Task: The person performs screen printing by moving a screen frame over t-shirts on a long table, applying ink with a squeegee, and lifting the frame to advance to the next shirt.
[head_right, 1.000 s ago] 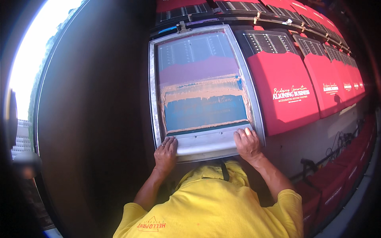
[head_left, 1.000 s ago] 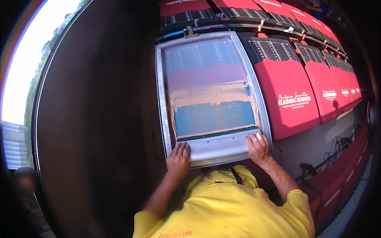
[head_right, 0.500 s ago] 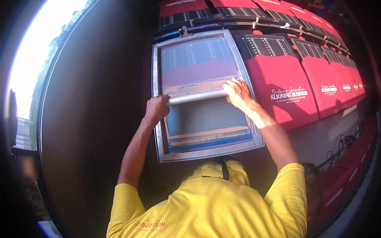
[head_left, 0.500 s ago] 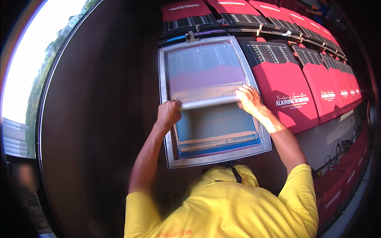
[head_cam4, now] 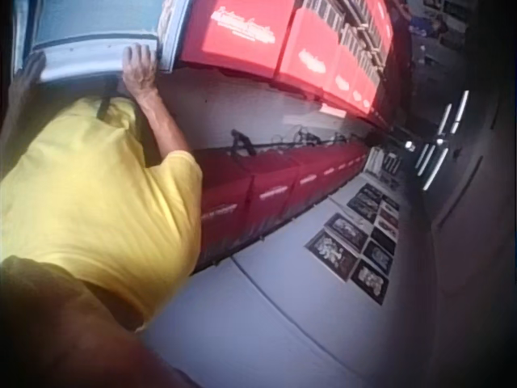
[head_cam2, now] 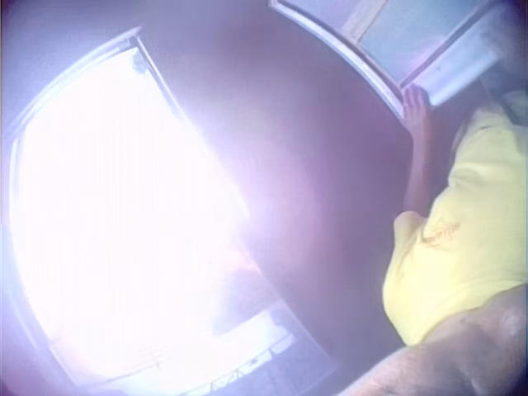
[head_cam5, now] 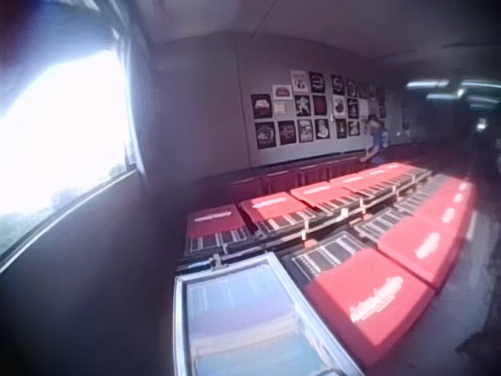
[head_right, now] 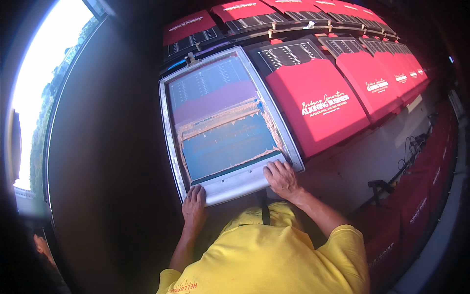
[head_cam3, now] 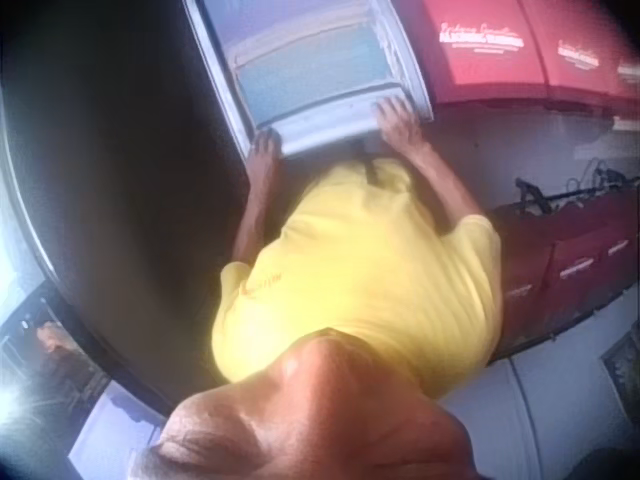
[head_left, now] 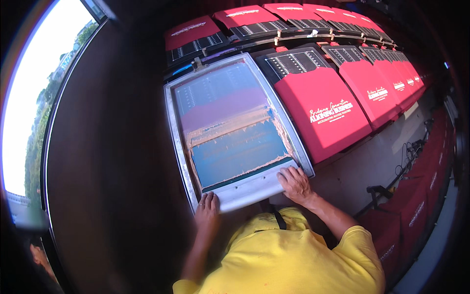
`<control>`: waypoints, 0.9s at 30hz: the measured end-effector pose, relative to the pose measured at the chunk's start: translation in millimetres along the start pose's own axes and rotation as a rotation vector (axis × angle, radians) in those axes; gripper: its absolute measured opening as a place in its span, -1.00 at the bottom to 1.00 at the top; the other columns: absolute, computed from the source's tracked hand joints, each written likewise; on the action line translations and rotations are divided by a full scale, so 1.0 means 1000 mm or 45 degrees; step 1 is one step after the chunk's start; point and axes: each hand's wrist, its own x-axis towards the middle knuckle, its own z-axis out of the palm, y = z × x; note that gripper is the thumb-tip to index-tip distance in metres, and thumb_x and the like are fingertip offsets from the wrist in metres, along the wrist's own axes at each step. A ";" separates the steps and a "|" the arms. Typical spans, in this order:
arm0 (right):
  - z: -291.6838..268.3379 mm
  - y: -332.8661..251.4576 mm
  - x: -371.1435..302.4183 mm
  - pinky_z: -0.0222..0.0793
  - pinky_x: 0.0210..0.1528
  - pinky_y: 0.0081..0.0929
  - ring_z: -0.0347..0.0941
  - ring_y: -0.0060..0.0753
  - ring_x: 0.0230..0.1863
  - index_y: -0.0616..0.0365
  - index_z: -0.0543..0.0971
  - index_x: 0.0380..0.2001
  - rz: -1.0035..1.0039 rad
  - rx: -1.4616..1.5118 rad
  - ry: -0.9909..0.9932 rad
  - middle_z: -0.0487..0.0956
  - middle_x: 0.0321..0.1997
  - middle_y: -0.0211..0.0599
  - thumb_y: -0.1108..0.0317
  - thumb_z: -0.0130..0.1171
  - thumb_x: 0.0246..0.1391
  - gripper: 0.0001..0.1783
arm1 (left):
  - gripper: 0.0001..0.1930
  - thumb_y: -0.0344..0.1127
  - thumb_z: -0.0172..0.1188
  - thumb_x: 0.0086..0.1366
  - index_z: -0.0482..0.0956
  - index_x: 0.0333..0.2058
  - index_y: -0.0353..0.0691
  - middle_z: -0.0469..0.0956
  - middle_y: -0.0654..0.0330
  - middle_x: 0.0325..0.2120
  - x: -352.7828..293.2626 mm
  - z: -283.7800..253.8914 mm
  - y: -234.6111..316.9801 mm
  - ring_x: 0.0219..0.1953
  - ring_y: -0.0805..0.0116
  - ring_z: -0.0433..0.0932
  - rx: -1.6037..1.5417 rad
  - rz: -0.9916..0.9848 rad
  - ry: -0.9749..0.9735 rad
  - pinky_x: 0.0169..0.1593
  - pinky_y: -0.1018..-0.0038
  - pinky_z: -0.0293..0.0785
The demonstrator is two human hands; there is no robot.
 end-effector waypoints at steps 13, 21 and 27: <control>0.003 0.049 0.003 0.35 0.10 -0.18 0.42 -0.03 0.05 0.26 0.48 0.02 0.566 0.470 0.285 0.51 0.01 -0.02 0.20 0.12 0.19 -0.57 | -0.42 -0.19 0.07 0.33 0.26 0.24 -0.39 0.20 -0.23 0.26 0.004 -0.024 0.004 0.33 -0.18 0.16 -0.706 -0.357 0.166 0.33 0.12 0.15; 0.068 0.072 -0.002 0.43 0.02 -0.19 0.51 0.09 -0.06 0.31 0.45 -0.02 1.089 0.588 0.435 0.56 -0.13 0.11 0.41 0.03 0.19 -0.69 | -0.62 -0.19 -0.10 0.43 0.47 -0.34 -0.46 0.43 0.08 -0.49 -0.002 0.069 -0.114 -0.42 0.28 0.37 -0.504 -0.531 0.276 -0.28 0.32 0.32; 0.082 0.076 -0.003 0.48 -0.13 -0.06 0.57 0.16 -0.23 0.22 0.45 -0.03 1.069 0.555 0.459 0.62 -0.26 0.09 0.42 0.03 0.18 -0.71 | -0.59 -0.15 -0.03 0.40 0.40 -0.53 -0.37 0.30 0.26 -0.64 0.019 0.068 -0.100 -0.53 0.42 0.28 -0.706 -0.832 0.457 -0.41 0.39 0.25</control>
